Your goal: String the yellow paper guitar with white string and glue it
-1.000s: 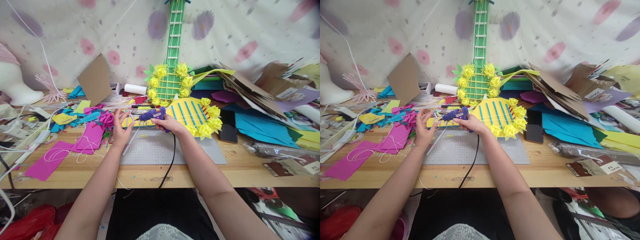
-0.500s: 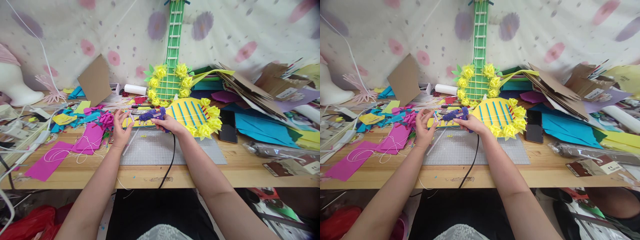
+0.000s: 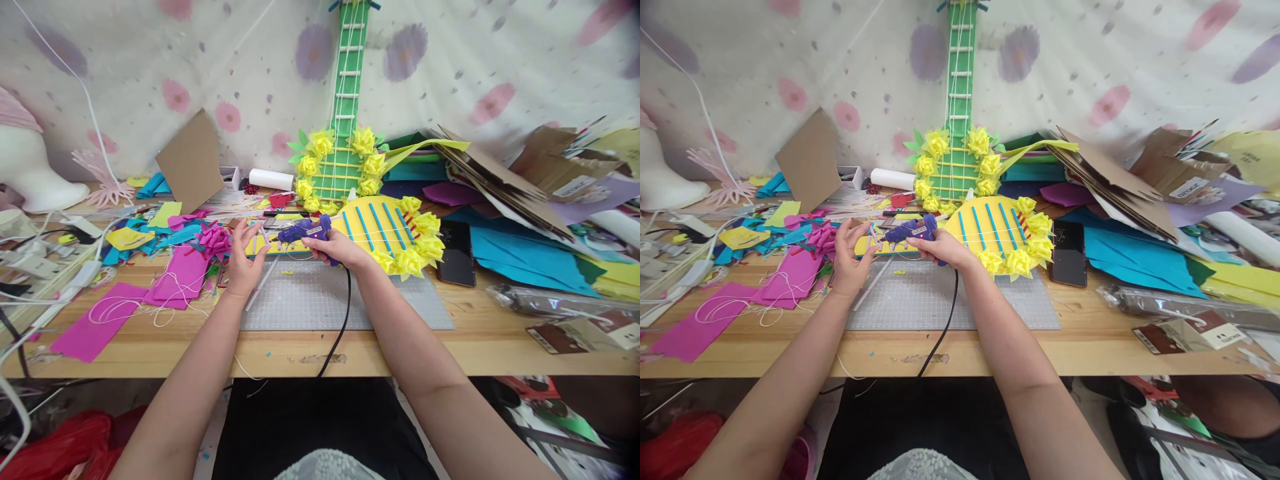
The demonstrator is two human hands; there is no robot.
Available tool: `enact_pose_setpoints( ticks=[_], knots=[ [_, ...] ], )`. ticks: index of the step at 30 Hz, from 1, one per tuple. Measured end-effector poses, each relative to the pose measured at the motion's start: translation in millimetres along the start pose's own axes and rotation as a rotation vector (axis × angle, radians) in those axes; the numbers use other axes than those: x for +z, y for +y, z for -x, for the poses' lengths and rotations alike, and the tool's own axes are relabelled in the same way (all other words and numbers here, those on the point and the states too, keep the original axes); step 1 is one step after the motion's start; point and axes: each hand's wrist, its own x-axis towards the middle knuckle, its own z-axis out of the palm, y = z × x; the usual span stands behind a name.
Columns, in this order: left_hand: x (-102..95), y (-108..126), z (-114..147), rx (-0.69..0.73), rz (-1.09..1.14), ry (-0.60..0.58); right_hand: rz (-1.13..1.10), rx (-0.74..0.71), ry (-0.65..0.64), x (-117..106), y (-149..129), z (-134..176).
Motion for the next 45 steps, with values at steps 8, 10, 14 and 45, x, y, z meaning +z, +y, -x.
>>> enact_pose_setpoints(
  ticks=[8, 10, 14, 45],
  knots=[
    [1.2, 3.2, -1.2, 0.04, -0.122, -0.005, 0.001, 0.012, 0.025, 1.7, -1.5, 0.1],
    [1.2, 3.2, -1.6, 0.037, -0.127, 0.009, 0.006, -0.001, 0.021, 1.3, -0.5, -0.3],
    [0.9, 2.4, -1.2, 0.024, -0.102, 0.023, 0.0, -0.001, 0.021, 0.9, -0.3, -0.5],
    [1.4, 0.4, 1.6, 0.022, 0.007, 0.01, -0.034, 0.015, 0.017, -0.1, -2.8, 1.1]
  ],
)
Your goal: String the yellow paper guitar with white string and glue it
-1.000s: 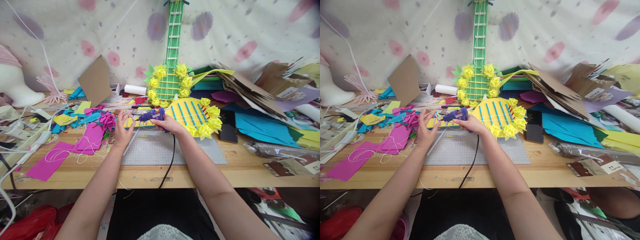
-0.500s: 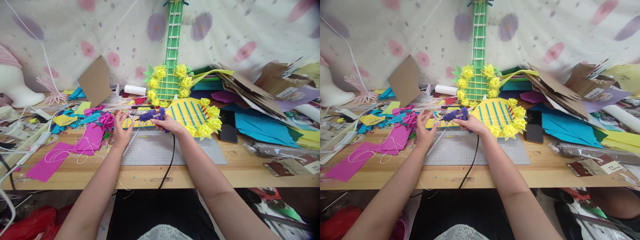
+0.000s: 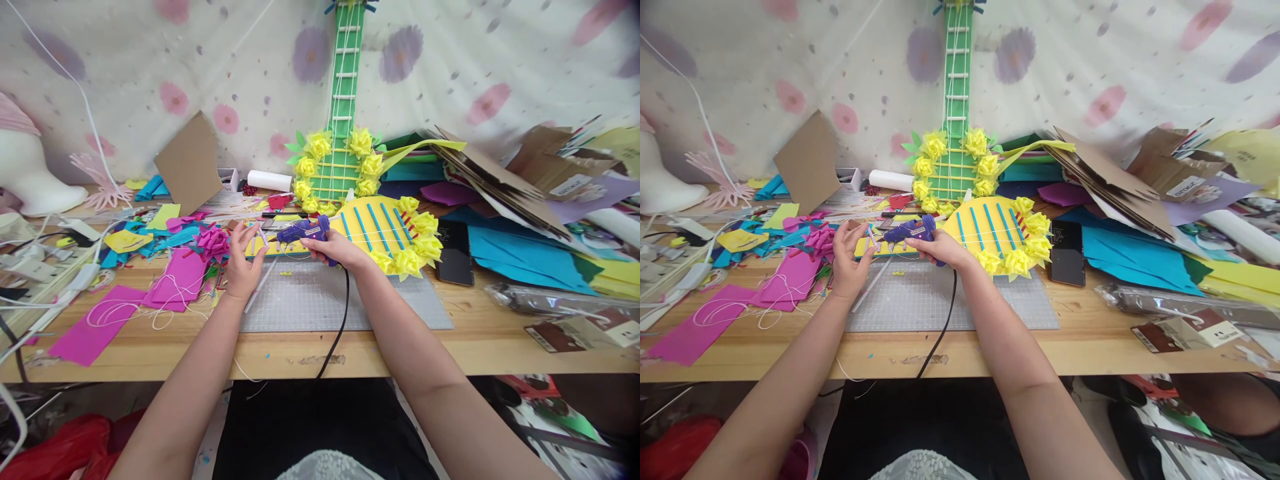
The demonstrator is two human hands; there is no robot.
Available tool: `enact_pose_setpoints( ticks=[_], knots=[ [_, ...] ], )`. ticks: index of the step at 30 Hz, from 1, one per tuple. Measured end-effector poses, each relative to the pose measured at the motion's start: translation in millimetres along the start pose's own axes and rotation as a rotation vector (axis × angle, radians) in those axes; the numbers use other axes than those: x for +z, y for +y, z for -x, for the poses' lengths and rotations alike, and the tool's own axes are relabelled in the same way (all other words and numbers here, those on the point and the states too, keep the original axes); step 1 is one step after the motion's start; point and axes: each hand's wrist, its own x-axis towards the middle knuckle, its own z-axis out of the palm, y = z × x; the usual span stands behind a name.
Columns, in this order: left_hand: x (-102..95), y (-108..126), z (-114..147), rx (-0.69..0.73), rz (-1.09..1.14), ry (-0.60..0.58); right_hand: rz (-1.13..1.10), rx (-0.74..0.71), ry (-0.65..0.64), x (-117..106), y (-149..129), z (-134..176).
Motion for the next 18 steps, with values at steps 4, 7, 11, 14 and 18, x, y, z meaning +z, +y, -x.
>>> enact_pose_setpoints(
  ticks=[4, 7, 11, 14, 18],
  knots=[
    [0.8, -2.6, 1.1, 0.005, 0.025, -0.01, -0.015, 0.01, -0.007, 0.0, -1.8, 0.9],
    [1.7, -4.9, 1.7, -0.011, 0.077, -0.006, -0.016, 0.012, -0.011, 0.5, -2.1, 1.1],
    [5.4, -7.6, 2.2, -0.065, 0.187, 0.026, -0.019, -0.003, -0.011, 0.0, 0.8, -0.2],
    [8.6, -7.8, 1.9, -0.176, 0.325, 0.057, -0.022, -0.021, -0.017, -1.6, 3.3, -1.2],
    [9.6, -5.6, 1.2, -0.295, 0.452, 0.065, -0.04, -0.027, -0.018, -3.2, 4.9, -1.6]
  ],
)
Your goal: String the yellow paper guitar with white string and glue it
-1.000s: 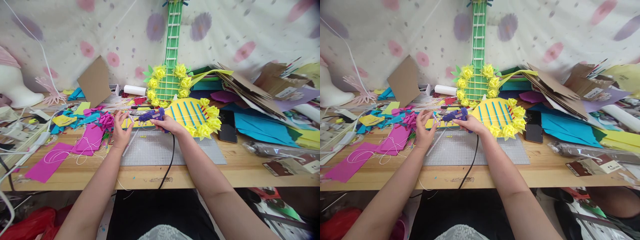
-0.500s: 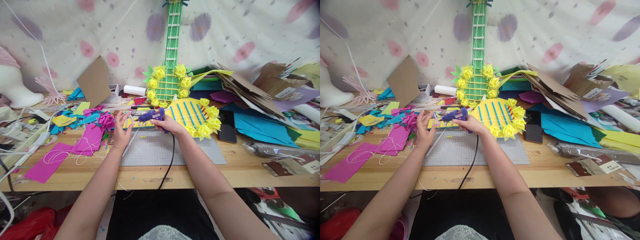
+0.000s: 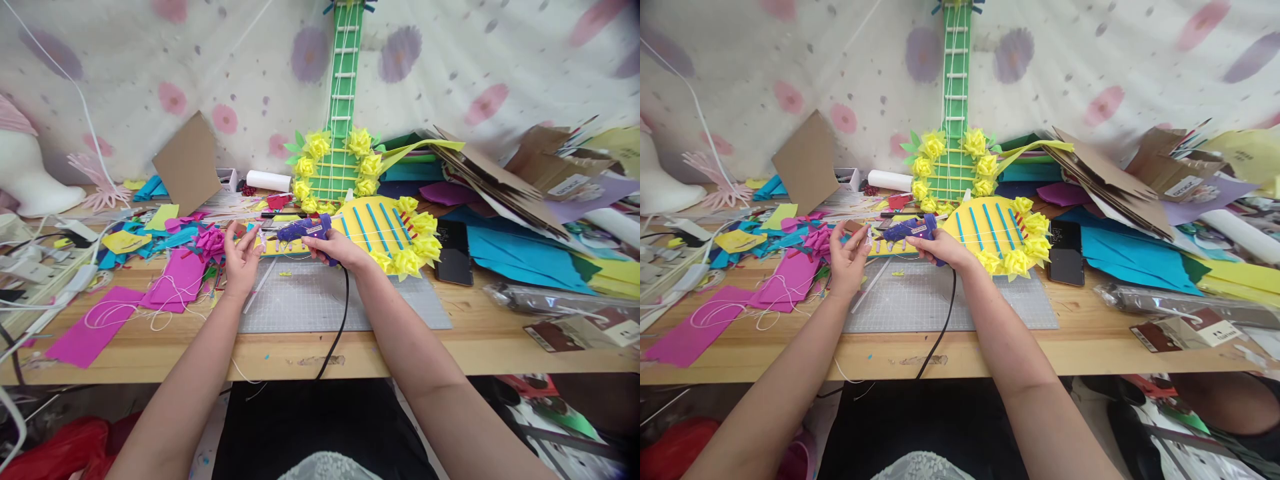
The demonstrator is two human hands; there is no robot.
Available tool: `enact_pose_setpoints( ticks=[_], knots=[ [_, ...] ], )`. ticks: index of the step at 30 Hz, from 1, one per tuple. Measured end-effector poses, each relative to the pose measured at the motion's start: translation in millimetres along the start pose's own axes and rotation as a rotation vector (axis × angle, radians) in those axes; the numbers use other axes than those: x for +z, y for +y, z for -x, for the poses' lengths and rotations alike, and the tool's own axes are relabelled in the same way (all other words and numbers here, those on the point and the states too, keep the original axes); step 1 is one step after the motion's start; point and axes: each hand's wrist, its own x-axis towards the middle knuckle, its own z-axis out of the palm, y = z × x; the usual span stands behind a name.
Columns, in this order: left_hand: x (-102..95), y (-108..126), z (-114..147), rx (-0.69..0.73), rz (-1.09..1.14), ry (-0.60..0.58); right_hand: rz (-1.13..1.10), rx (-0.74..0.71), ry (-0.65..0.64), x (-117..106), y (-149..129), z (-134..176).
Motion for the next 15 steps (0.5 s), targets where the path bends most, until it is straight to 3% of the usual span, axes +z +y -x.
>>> enact_pose_setpoints(
  ticks=[15],
  knots=[
    [-0.3, -0.8, 0.1, 0.033, -0.074, -0.061, 0.002, 0.005, -0.014, 2.1, 1.1, -0.7]
  ],
)
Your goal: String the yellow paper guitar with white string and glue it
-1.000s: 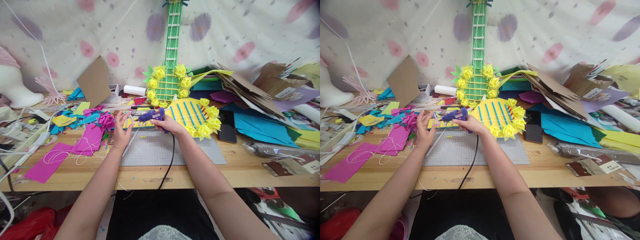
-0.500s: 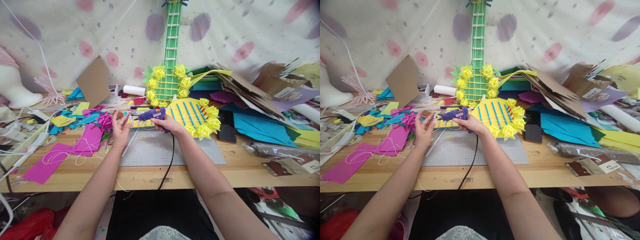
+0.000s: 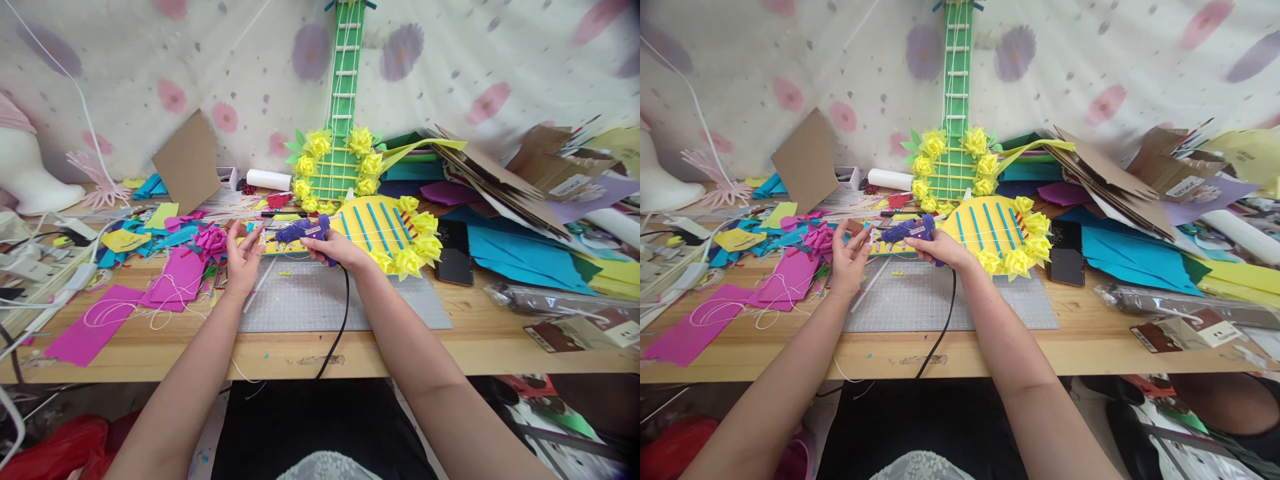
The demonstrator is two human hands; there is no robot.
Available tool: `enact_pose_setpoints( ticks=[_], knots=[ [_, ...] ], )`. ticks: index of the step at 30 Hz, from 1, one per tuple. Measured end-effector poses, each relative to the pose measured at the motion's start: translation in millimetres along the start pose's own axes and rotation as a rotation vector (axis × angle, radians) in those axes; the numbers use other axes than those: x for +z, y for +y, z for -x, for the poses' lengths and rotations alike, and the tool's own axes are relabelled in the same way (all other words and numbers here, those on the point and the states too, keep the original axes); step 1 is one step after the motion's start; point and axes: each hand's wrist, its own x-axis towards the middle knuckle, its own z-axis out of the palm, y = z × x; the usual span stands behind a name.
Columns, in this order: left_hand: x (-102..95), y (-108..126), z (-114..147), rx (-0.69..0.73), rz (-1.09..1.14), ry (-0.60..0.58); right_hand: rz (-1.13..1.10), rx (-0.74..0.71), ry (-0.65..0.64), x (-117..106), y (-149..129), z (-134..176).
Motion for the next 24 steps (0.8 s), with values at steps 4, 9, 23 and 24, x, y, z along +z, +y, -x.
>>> enact_pose_setpoints(
  ticks=[4, 9, 23, 24],
  knots=[
    [0.0, 2.3, 0.2, -0.021, 0.013, 0.009, 0.01, -0.005, 0.008, -0.1, -1.0, 0.8],
    [-0.1, 2.2, -0.1, -0.011, 0.009, -0.003, 0.014, -0.004, 0.013, -0.6, -4.3, 2.6],
    [-0.6, 1.8, -0.4, -0.013, 0.013, -0.021, 0.017, -0.016, -0.001, 0.3, -1.8, 1.5],
    [-0.6, 1.4, -0.4, -0.01, 0.006, -0.023, 0.017, -0.017, 0.004, 0.3, -1.6, 1.3]
  ],
)
